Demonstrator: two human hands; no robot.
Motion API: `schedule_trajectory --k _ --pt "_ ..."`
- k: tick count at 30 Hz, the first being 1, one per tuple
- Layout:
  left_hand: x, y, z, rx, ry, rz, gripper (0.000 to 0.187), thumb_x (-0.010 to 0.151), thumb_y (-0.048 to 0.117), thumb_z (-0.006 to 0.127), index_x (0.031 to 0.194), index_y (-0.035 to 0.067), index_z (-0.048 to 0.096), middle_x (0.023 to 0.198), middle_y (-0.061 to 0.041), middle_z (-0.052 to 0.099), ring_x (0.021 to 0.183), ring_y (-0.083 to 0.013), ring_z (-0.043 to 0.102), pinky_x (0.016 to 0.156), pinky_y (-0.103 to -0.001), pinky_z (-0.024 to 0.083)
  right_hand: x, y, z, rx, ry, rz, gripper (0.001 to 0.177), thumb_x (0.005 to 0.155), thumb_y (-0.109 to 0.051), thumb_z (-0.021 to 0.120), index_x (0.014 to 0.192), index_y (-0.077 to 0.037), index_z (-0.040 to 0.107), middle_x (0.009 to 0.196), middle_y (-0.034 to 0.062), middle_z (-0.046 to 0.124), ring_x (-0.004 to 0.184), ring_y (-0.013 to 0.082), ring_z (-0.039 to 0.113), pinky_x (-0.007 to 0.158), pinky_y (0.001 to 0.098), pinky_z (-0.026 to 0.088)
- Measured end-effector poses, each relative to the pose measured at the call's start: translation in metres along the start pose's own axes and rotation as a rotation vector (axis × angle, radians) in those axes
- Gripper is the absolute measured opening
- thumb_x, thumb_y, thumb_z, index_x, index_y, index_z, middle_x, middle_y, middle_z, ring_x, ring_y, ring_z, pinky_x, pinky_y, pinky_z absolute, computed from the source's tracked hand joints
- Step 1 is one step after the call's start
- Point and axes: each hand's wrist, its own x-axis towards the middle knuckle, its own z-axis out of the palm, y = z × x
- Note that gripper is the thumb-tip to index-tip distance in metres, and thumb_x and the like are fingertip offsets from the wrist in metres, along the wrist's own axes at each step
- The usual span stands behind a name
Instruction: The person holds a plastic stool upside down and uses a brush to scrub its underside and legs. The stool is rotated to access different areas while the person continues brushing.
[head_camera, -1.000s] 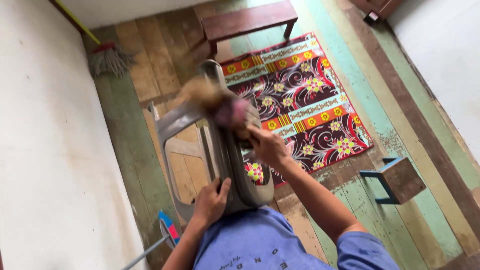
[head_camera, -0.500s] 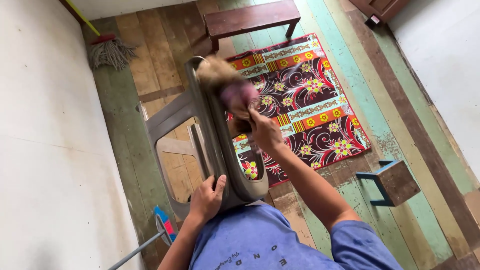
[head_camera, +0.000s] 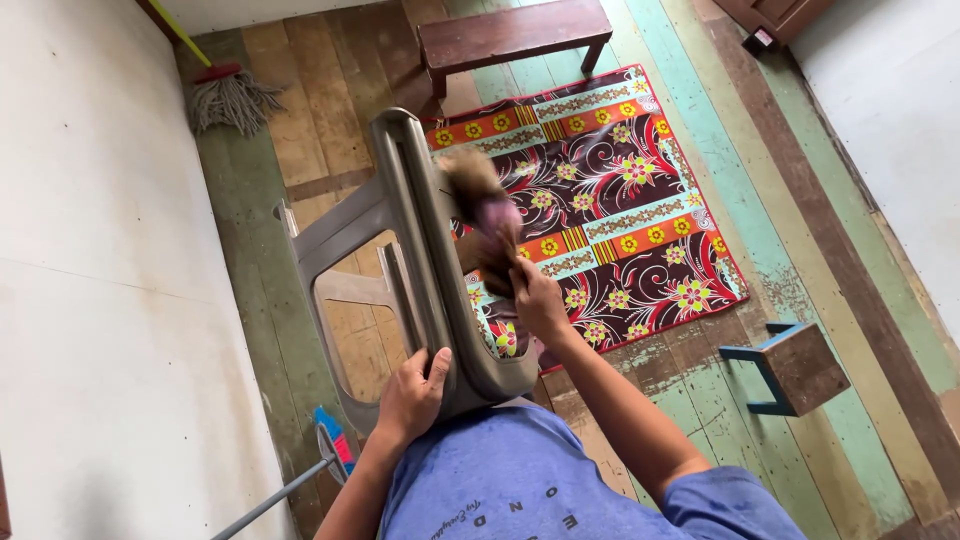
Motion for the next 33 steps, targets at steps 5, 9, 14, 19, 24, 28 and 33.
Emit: schedule_trajectory --k 5,9,14,19,24,28,33 --pt "-0.004 0.007 -0.005 0.009 -0.006 -0.011 0.057 0.098 0.06 0.046 0.085 0.008 0.065 0.081 -0.026 0.072 0.093 -0.0468 0.072 0.083 -0.056 0.054 -0.025 -0.013 0.011 0.138 0.003 0.061 0.025 0.101 -0.027 0.056 0.12 -0.015 0.069 0.096 0.0278 0.072 0.1 0.0502 0.066 0.085 0.059 0.052" --pt "-0.007 0.006 -0.005 0.017 0.002 0.013 0.057 0.099 0.059 0.045 0.084 0.007 0.064 0.075 -0.028 0.068 0.083 -0.0471 0.072 0.078 -0.054 0.054 -0.032 -0.032 0.008 0.177 -0.035 0.07 0.026 0.102 -0.029 0.056 0.12 -0.016 0.07 0.096 0.0263 0.073 0.101 0.0482 0.068 0.085 0.0602 0.051" --pt "-0.001 -0.014 0.0 -0.021 0.032 0.028 0.055 0.098 0.058 0.049 0.08 0.008 0.062 0.069 -0.024 0.067 0.076 -0.0415 0.071 0.074 -0.05 0.054 -0.03 -0.045 0.008 0.165 -0.052 0.111 0.026 0.102 -0.03 0.053 0.113 -0.015 0.071 0.094 0.0235 0.073 0.1 0.0478 0.067 0.085 0.058 0.052" --pt "-0.014 -0.002 -0.007 -0.022 0.024 0.054 0.06 0.101 0.057 0.043 0.079 0.006 0.063 0.067 -0.028 0.064 0.072 -0.0455 0.07 0.069 -0.051 0.053 -0.014 -0.038 0.014 0.181 -0.015 -0.057 0.022 0.102 -0.025 0.057 0.116 -0.016 0.071 0.09 0.0247 0.072 0.095 0.0495 0.068 0.08 0.0587 0.053" --pt "-0.011 -0.017 -0.001 -0.026 0.069 0.095 0.059 0.106 0.055 0.043 0.073 0.01 0.062 0.056 -0.018 0.059 0.056 -0.0318 0.064 0.06 -0.041 0.05 -0.003 -0.055 0.008 0.013 0.08 -0.377 0.022 0.102 -0.024 0.061 0.121 -0.016 0.071 0.085 0.0227 0.072 0.084 0.0448 0.071 0.072 0.0535 0.058" --pt "-0.017 -0.005 -0.006 0.077 0.052 0.036 0.059 0.099 0.061 0.047 0.081 0.008 0.063 0.069 -0.023 0.068 0.078 -0.0411 0.072 0.077 -0.051 0.054 0.02 -0.062 -0.001 -0.169 0.04 -0.303 0.026 0.103 -0.034 0.057 0.12 -0.019 0.07 0.079 0.0269 0.071 0.082 0.0501 0.07 0.073 0.0613 0.054" --pt "-0.019 -0.002 -0.01 0.047 0.005 0.066 0.063 0.1 0.063 0.043 0.08 0.006 0.064 0.069 -0.024 0.066 0.074 -0.0428 0.071 0.071 -0.05 0.053 0.046 -0.054 0.001 -0.26 0.083 -0.429 0.029 0.101 -0.03 0.06 0.127 -0.019 0.067 0.086 0.0273 0.071 0.083 0.051 0.07 0.073 0.0627 0.054"
